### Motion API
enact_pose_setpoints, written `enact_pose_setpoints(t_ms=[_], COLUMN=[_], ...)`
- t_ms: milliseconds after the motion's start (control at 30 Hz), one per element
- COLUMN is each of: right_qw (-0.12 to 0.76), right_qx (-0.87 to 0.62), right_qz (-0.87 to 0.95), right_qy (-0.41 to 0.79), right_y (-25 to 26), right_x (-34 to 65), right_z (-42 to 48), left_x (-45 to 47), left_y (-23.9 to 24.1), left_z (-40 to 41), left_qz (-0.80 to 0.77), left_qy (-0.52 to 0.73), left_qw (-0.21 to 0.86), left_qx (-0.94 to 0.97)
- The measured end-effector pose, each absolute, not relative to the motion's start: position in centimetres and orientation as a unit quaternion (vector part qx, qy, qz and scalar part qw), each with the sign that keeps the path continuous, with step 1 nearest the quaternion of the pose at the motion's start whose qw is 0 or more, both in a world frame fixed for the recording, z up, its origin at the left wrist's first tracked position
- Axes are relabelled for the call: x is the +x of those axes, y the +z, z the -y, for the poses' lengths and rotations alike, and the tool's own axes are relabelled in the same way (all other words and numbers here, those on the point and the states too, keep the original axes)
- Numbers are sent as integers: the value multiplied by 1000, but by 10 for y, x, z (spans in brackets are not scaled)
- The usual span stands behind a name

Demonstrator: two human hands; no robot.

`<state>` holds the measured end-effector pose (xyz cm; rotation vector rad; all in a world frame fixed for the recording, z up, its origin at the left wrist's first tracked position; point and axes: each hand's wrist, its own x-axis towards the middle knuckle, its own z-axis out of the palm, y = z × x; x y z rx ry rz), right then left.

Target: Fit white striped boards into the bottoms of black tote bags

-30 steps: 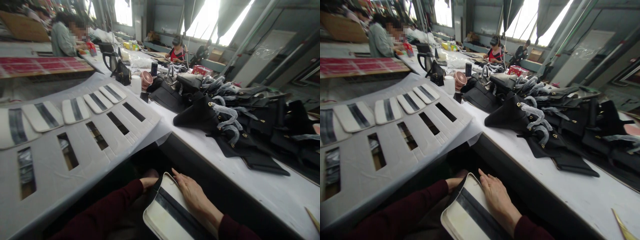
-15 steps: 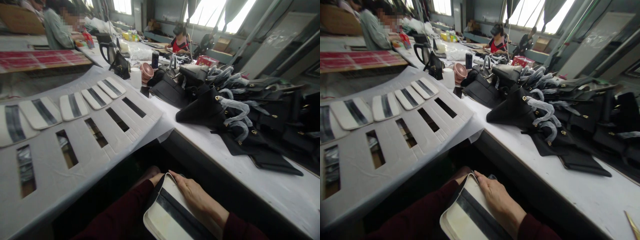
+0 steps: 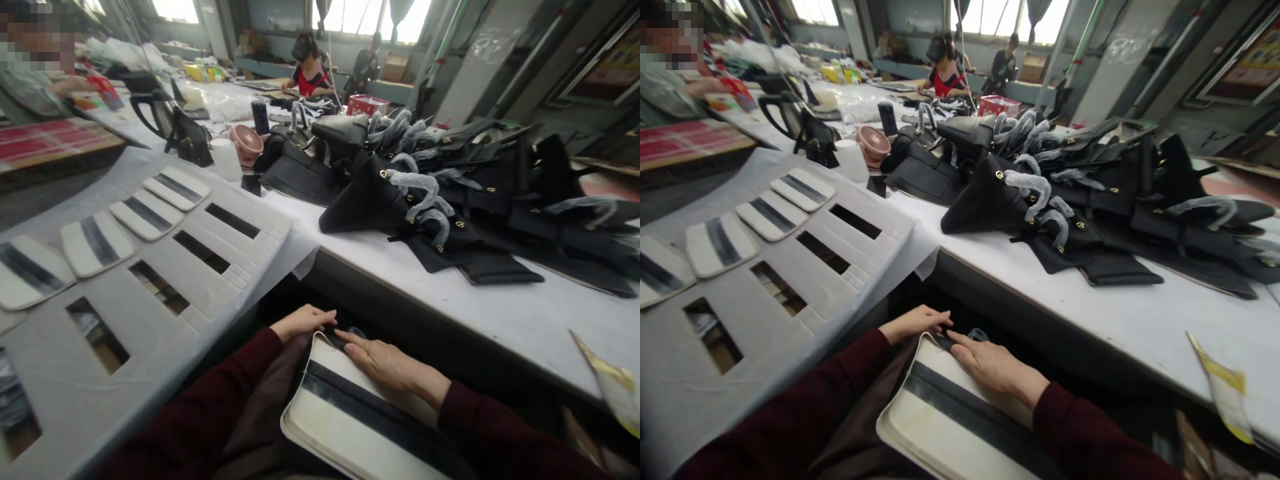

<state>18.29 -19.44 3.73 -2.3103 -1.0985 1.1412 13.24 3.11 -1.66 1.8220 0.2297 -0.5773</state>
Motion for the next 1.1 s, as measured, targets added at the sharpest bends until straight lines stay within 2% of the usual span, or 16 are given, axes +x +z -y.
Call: enact_pose_setpoints(t_ms=[200,433,567,733,933,1033,1100], right_qw=[196,185,251,291,246,245,258], right_qx=[-803,-808,-798,-782,-789,-809,-831], right_qz=[365,309,256,239,269,284,293], right_qy=[429,467,485,496,494,452,395], right_y=[44,56,51,46,41,39,40], right_x=[188,197,202,206,205,200,197], right_z=[245,322,349,347,317,292,282], left_x=[145,156,160,163,170,171,167], left_y=[36,44,48,49,48,46,46], left_z=[-25,-27,-30,-26,-9,1,8], left_qz=[30,63,78,114,149,158,174], left_qy=[-321,-389,-414,-410,-399,-379,-320], left_qw=[495,432,421,383,335,297,275], left_qx=[807,811,803,820,840,862,890])
